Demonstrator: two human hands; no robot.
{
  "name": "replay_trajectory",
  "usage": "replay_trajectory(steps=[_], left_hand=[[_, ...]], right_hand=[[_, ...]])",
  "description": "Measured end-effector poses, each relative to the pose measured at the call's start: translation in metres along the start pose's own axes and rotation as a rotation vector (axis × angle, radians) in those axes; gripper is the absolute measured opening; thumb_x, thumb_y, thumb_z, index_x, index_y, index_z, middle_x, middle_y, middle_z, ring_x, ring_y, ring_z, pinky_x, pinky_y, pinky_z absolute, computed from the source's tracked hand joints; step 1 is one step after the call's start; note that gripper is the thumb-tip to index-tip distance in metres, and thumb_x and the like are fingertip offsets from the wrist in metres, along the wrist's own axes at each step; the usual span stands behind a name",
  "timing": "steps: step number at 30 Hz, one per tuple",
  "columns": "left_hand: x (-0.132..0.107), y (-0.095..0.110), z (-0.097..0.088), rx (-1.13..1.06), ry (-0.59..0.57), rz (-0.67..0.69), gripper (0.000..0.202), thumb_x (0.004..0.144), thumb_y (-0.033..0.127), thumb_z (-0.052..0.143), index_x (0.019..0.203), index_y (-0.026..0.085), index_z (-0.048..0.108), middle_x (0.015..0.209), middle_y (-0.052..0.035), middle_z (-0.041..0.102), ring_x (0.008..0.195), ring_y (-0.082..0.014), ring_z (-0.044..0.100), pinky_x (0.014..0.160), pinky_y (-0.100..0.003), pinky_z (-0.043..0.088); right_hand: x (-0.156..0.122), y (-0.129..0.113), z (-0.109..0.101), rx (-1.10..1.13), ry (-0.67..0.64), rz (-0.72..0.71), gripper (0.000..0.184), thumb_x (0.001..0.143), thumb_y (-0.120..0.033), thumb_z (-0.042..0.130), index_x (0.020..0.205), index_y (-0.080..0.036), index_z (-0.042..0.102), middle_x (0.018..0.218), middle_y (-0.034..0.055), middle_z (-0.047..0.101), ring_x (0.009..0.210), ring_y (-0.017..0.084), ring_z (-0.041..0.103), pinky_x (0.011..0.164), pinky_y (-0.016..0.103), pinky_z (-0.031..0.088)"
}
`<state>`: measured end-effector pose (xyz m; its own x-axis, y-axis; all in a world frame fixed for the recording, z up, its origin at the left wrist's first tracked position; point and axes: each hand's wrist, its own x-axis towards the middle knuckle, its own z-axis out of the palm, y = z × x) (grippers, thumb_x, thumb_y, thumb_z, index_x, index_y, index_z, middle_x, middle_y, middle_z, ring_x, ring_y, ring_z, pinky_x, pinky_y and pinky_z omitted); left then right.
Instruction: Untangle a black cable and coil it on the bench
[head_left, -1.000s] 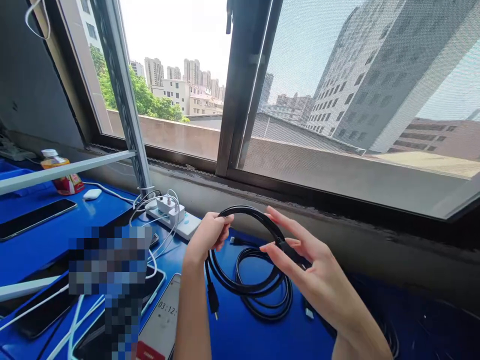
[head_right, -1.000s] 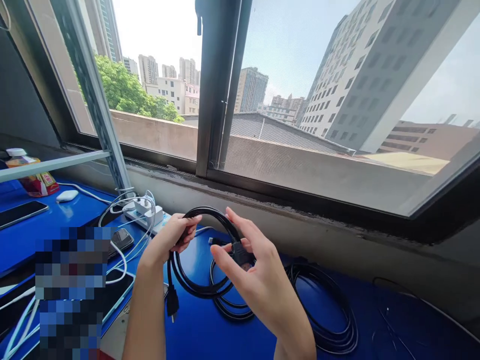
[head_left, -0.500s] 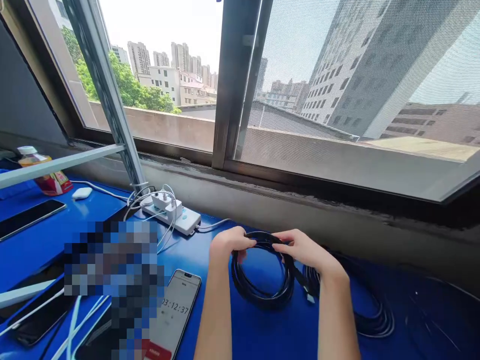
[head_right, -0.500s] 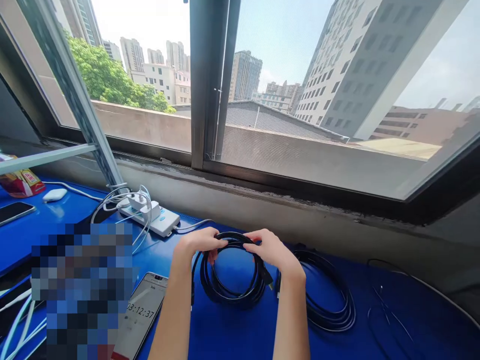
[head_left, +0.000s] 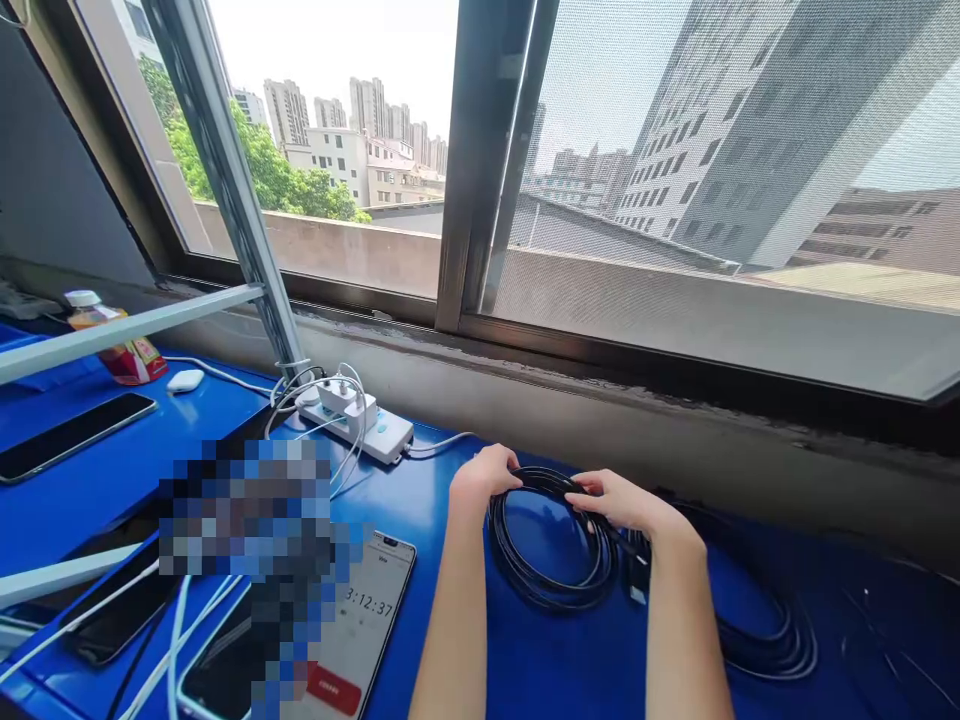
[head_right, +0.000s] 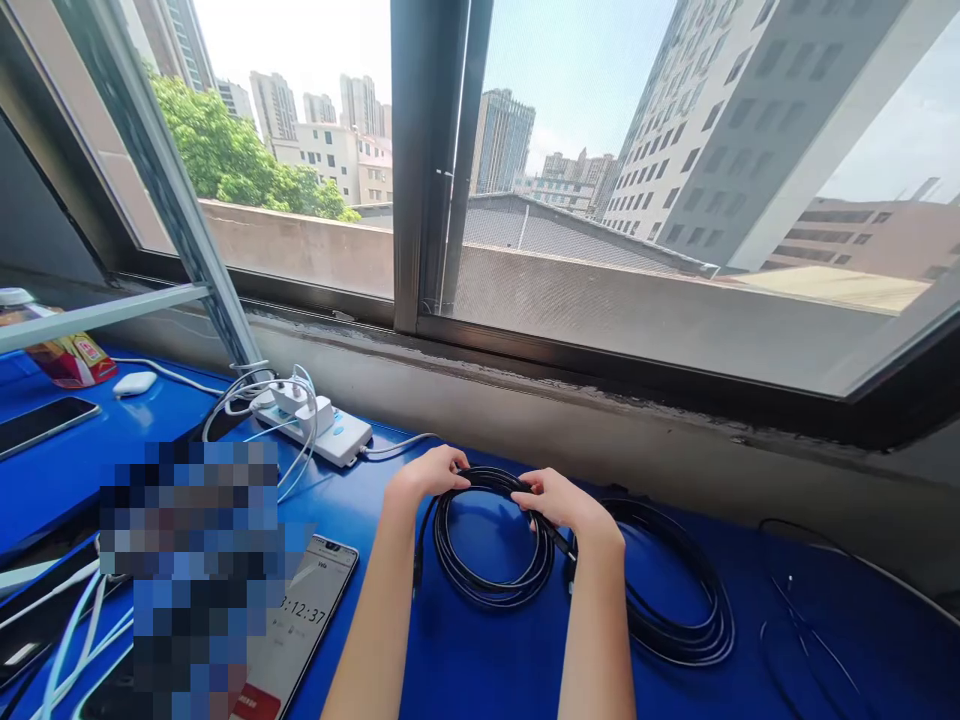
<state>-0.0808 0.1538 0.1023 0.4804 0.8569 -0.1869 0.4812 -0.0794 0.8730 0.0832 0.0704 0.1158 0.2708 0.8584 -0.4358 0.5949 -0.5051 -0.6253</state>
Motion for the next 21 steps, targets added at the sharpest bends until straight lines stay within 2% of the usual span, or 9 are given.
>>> replay_trajectory(steps=[4, 7, 10, 12, 16, 21], left_hand=[[0.004, 0.0, 0.003, 0.048, 0.015, -0.001, 0.023, 0.062, 0.001, 0.069, 0.055, 0.02, 0.058, 0.054, 0.0039, 0.052, 0.062, -0.0158, 0.056, 0.061, -0.024, 0.043], [0.008, -0.001, 0.008, 0.099, -0.035, -0.033, 0.015, 0.071, 0.006, 0.071, 0.067, 0.016, 0.061, 0.068, 0.0021, 0.059, 0.07, -0.0144, 0.059, 0.069, -0.026, 0.047], [0.012, -0.004, 0.012, 0.143, -0.078, -0.063, 0.007, 0.082, 0.016, 0.067, 0.079, 0.013, 0.062, 0.081, 0.0, 0.063, 0.075, -0.0126, 0.06, 0.073, -0.03, 0.051], [0.013, -0.005, 0.013, 0.146, -0.059, -0.056, 0.009, 0.078, 0.011, 0.068, 0.073, 0.014, 0.062, 0.076, 0.0005, 0.062, 0.075, -0.0141, 0.061, 0.074, -0.03, 0.05], [0.012, -0.005, 0.012, 0.115, 0.002, -0.013, 0.026, 0.06, -0.002, 0.068, 0.053, 0.02, 0.057, 0.056, 0.0031, 0.05, 0.068, -0.0186, 0.059, 0.069, -0.027, 0.045], [0.01, -0.004, 0.01, 0.072, 0.029, 0.023, 0.023, 0.057, 0.001, 0.066, 0.052, 0.022, 0.057, 0.051, 0.0043, 0.046, 0.06, -0.0169, 0.054, 0.06, -0.024, 0.043]], right_hand=[[0.005, 0.004, 0.0, -0.02, 0.045, 0.029, 0.026, 0.084, -0.02, 0.059, 0.108, -0.016, 0.065, 0.093, 0.0087, 0.067, 0.067, 0.014, 0.063, 0.049, 0.019, 0.043], [0.008, 0.008, 0.001, -0.042, 0.068, 0.061, 0.032, 0.077, -0.014, 0.063, 0.108, -0.014, 0.064, 0.103, 0.0117, 0.064, 0.068, 0.014, 0.062, 0.048, 0.019, 0.043], [0.011, 0.012, 0.002, -0.05, 0.075, 0.07, 0.036, 0.069, -0.008, 0.066, 0.104, -0.016, 0.065, 0.102, 0.0093, 0.064, 0.073, 0.014, 0.062, 0.048, 0.018, 0.043], [0.012, 0.013, 0.003, -0.046, 0.073, 0.066, 0.035, 0.067, -0.007, 0.066, 0.1, -0.017, 0.066, 0.097, 0.0074, 0.064, 0.074, 0.015, 0.062, 0.048, 0.017, 0.043], [0.013, 0.011, 0.003, -0.028, 0.093, 0.052, 0.034, 0.065, -0.007, 0.067, 0.097, -0.018, 0.066, 0.097, 0.007, 0.064, 0.078, 0.016, 0.062, 0.048, 0.018, 0.045], [0.012, 0.01, -0.001, -0.03, 0.162, 0.058, 0.025, 0.065, -0.006, 0.067, 0.086, -0.018, 0.065, 0.086, 0.0042, 0.064, 0.073, 0.015, 0.061, 0.05, 0.019, 0.047]])
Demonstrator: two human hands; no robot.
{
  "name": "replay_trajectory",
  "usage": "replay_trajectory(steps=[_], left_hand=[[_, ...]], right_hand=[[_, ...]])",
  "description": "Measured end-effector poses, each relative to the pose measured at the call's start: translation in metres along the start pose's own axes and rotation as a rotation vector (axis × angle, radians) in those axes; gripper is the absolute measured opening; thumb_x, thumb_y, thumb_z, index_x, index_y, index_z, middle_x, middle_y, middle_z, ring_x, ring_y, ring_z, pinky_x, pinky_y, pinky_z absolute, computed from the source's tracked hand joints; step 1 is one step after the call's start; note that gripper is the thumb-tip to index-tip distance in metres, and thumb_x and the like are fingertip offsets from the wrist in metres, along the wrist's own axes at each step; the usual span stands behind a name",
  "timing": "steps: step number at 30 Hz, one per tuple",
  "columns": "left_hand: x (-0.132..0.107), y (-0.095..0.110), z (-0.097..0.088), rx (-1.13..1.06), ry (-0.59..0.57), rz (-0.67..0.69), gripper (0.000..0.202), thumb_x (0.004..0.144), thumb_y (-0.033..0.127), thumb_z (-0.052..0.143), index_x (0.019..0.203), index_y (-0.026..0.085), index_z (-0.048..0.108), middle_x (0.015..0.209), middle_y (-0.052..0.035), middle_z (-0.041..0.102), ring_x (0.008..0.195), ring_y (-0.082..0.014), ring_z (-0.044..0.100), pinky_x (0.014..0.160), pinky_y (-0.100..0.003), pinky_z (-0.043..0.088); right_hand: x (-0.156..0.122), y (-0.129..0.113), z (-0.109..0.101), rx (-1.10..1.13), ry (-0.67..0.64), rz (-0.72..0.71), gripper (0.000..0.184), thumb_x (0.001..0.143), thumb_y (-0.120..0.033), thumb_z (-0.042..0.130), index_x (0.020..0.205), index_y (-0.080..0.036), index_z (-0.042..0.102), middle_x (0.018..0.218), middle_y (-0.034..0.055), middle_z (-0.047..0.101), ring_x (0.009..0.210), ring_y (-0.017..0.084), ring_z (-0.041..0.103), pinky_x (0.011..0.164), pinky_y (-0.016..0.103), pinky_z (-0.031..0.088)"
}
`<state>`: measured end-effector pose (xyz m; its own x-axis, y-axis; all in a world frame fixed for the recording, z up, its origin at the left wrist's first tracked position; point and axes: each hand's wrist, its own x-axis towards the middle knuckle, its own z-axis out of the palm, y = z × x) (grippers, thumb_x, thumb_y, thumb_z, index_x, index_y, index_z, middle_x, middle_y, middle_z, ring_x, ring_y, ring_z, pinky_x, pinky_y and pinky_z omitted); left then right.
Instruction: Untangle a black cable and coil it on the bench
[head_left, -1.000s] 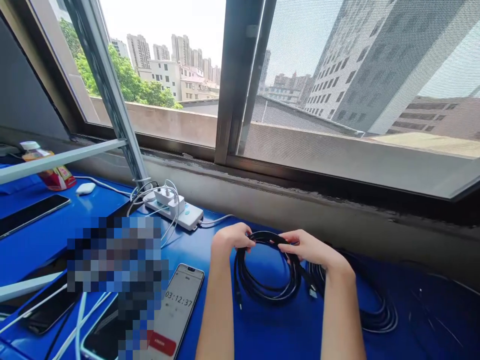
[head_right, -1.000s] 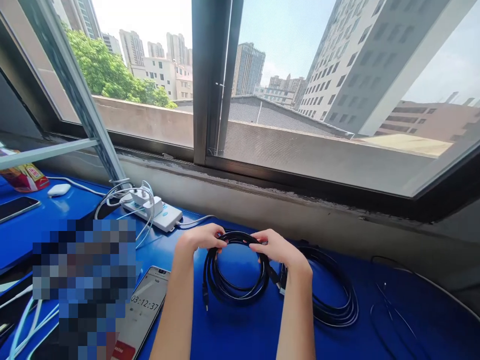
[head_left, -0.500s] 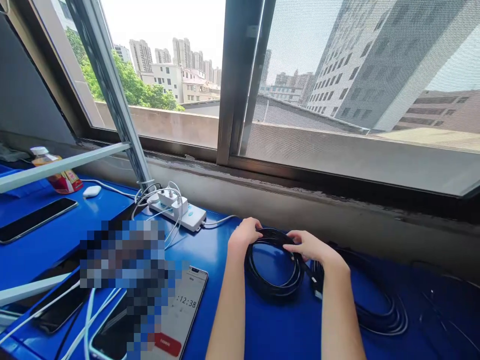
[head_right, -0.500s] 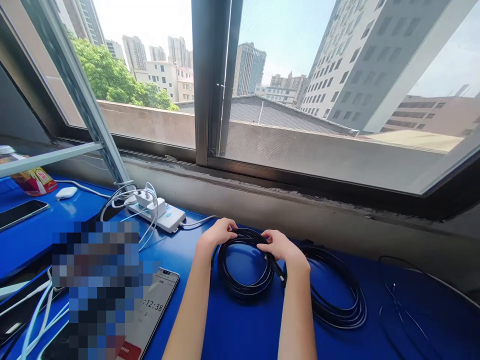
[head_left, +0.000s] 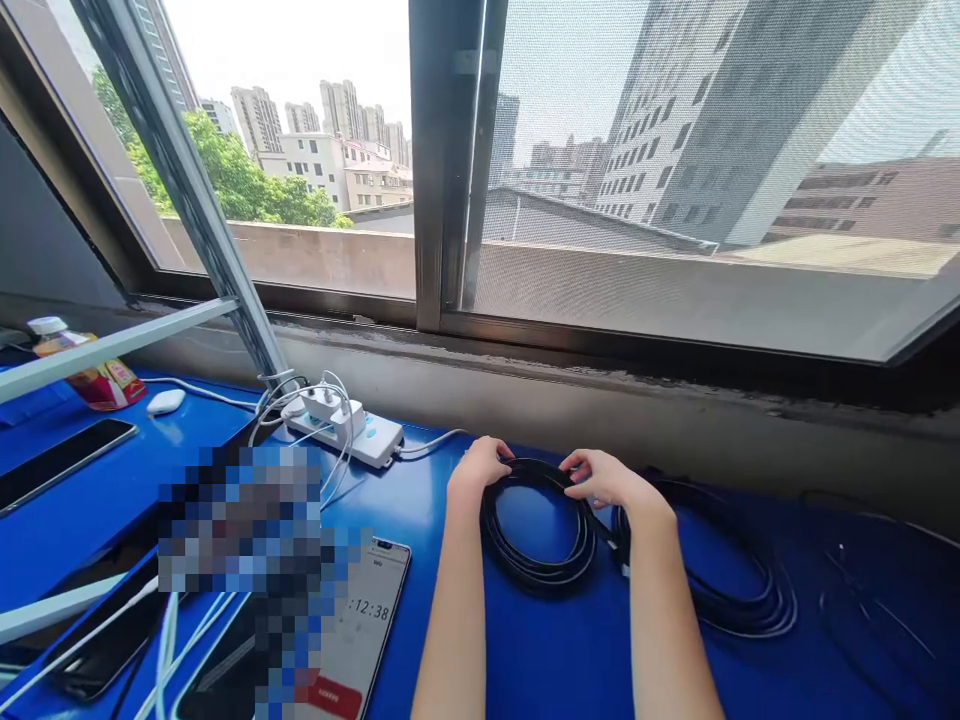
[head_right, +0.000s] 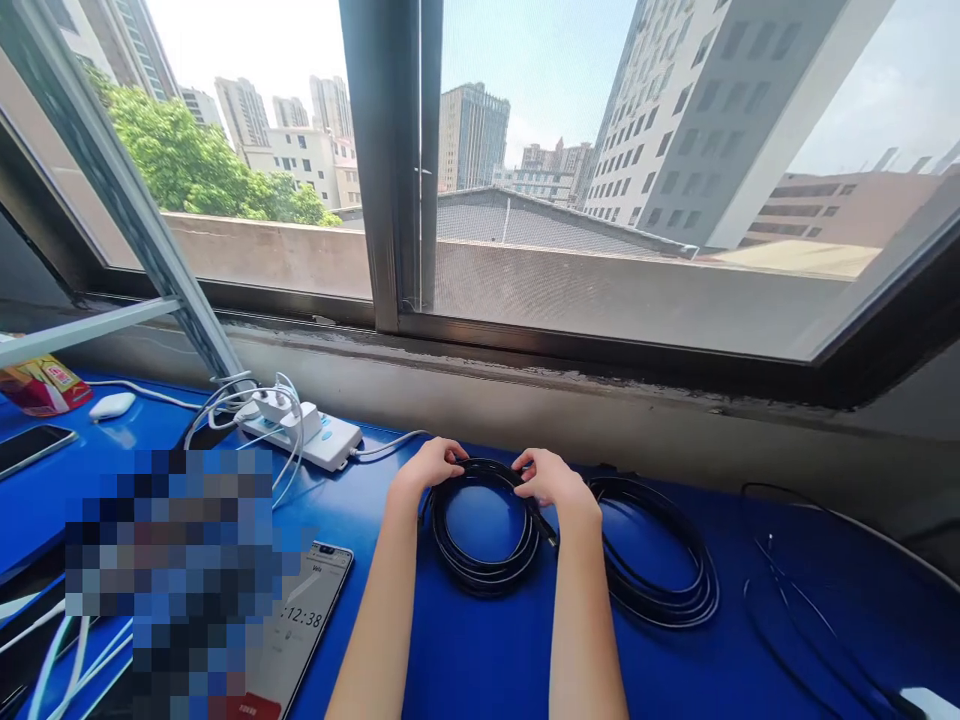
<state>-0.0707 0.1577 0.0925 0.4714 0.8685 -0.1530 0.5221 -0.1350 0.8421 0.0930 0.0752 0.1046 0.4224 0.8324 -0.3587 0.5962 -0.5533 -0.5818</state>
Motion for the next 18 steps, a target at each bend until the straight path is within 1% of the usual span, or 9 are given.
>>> replay_trajectory(steps=[4, 6, 8, 12, 14, 16, 18], left_hand=[[-0.003, 0.003, -0.008, -0.015, 0.028, 0.006, 0.016, 0.063, 0.007, 0.065, 0.055, 0.019, 0.058, 0.054, 0.0034, 0.049, 0.055, -0.0148, 0.051, 0.056, -0.024, 0.04], [-0.006, 0.007, -0.016, -0.019, 0.068, 0.022, 0.013, 0.068, 0.01, 0.062, 0.059, 0.018, 0.059, 0.057, 0.0023, 0.052, 0.058, -0.0148, 0.052, 0.058, -0.024, 0.041], [-0.013, 0.014, -0.025, -0.024, 0.127, 0.054, 0.01, 0.074, 0.013, 0.059, 0.065, 0.018, 0.06, 0.063, 0.0008, 0.055, 0.064, -0.0155, 0.055, 0.063, -0.024, 0.042], [-0.042, 0.038, -0.042, -0.059, 0.267, 0.167, 0.013, 0.083, 0.018, 0.051, 0.082, 0.02, 0.064, 0.081, -0.002, 0.062, 0.076, -0.0157, 0.057, 0.072, -0.024, 0.043], [-0.06, 0.05, -0.047, -0.132, 0.376, 0.276, 0.014, 0.085, 0.02, 0.05, 0.086, 0.02, 0.064, 0.086, -0.0026, 0.063, 0.076, -0.0151, 0.056, 0.07, -0.023, 0.044], [-0.075, 0.06, -0.048, -0.228, 0.445, 0.375, 0.016, 0.086, 0.022, 0.049, 0.087, 0.02, 0.064, 0.085, -0.0023, 0.063, 0.076, -0.0146, 0.056, 0.068, -0.022, 0.044], [-0.084, 0.063, -0.045, -0.299, 0.442, 0.411, 0.018, 0.088, 0.024, 0.047, 0.087, 0.02, 0.064, 0.082, -0.0017, 0.063, 0.075, -0.0139, 0.056, 0.068, -0.021, 0.044]], right_hand=[[-0.004, 0.001, -0.008, -0.013, 0.104, -0.022, 0.02, 0.069, -0.011, 0.066, 0.085, -0.021, 0.065, 0.08, 0.0016, 0.064, 0.071, 0.015, 0.061, 0.053, 0.021, 0.046], [-0.01, -0.002, -0.012, -0.008, 0.143, -0.043, 0.017, 0.072, -0.013, 0.065, 0.087, -0.021, 0.064, 0.081, 0.002, 0.064, 0.071, 0.015, 0.061, 0.054, 0.022, 0.046], [-0.018, -0.007, -0.016, 0.007, 0.168, -0.07, 0.016, 0.074, -0.014, 0.063, 0.09, -0.02, 0.064, 0.081, 0.0028, 0.064, 0.071, 0.016, 0.06, 0.055, 0.022, 0.046], [-0.042, -0.022, -0.024, 0.044, 0.204, -0.159, 0.018, 0.081, -0.022, 0.057, 0.098, -0.021, 0.064, 0.078, 0.0024, 0.062, 0.073, 0.016, 0.059, 0.055, 0.022, 0.044], [-0.055, -0.029, -0.028, 0.068, 0.239, -0.228, 0.021, 0.083, -0.028, 0.054, 0.101, -0.022, 0.064, 0.077, 0.0017, 0.06, 0.072, 0.015, 0.058, 0.055, 0.022, 0.043], [-0.067, -0.036, -0.03, 0.104, 0.33, -0.332, 0.022, 0.082, -0.034, 0.054, 0.097, -0.023, 0.065, 0.072, 0.0009, 0.058, 0.067, 0.015, 0.055, 0.055, 0.024, 0.042], [-0.078, -0.041, -0.03, 0.14, 0.455, -0.435, 0.024, 0.078, -0.039, 0.054, 0.089, -0.022, 0.067, 0.065, 0.0004, 0.055, 0.06, 0.015, 0.052, 0.055, 0.025, 0.041]])
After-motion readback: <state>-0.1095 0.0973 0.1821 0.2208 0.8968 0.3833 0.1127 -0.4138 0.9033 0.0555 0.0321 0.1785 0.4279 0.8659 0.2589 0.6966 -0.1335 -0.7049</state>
